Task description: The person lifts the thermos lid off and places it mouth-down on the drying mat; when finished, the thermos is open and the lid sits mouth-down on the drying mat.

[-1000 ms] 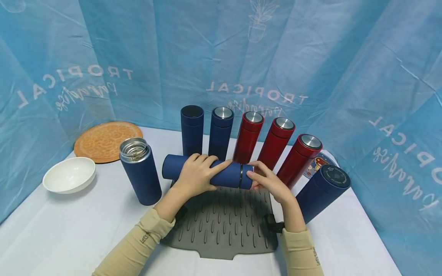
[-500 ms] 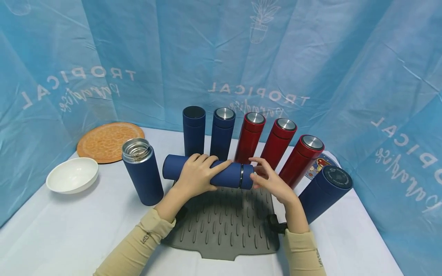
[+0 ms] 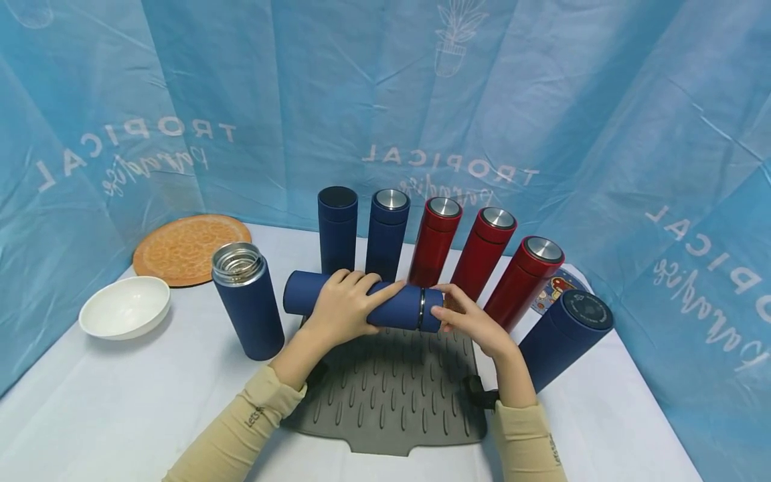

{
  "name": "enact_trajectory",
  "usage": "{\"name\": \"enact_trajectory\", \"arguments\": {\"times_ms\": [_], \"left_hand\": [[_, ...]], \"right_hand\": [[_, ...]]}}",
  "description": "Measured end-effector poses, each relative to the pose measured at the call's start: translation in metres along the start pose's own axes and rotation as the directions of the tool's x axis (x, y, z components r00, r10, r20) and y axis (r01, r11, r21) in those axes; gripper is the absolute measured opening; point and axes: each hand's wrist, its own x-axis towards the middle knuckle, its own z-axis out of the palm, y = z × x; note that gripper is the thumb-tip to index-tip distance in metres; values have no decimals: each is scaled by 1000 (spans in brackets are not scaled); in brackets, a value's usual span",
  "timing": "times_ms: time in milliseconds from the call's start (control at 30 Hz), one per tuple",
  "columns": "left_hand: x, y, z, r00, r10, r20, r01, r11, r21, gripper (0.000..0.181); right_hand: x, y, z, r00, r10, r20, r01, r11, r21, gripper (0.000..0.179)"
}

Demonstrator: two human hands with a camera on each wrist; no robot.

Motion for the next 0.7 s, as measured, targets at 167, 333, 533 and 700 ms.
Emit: {"name": "enact_trajectory", "arguments": {"times_ms": [167,333,533,700], "left_hand": [[-1,0,-1,1000,-9,15,9,1000,0,87],[-2,-1,-1,1000,-13,14,13,1000,1,87],[-1,0,0,1000,-11,0,11,1000,-10,87],[-1,1,1,1000,-5,-4,5,1000,-16,88]], "right_hand": [[-2,0,-1,997,-72,29,71,997,13,66],[0,0,-1,996,-82,36,82,997,-5,72],[0,-6,0,999,24,-24,-25,999,-29,55],[1,-7,3,992,114,-47,-114,993,3,56]]}}
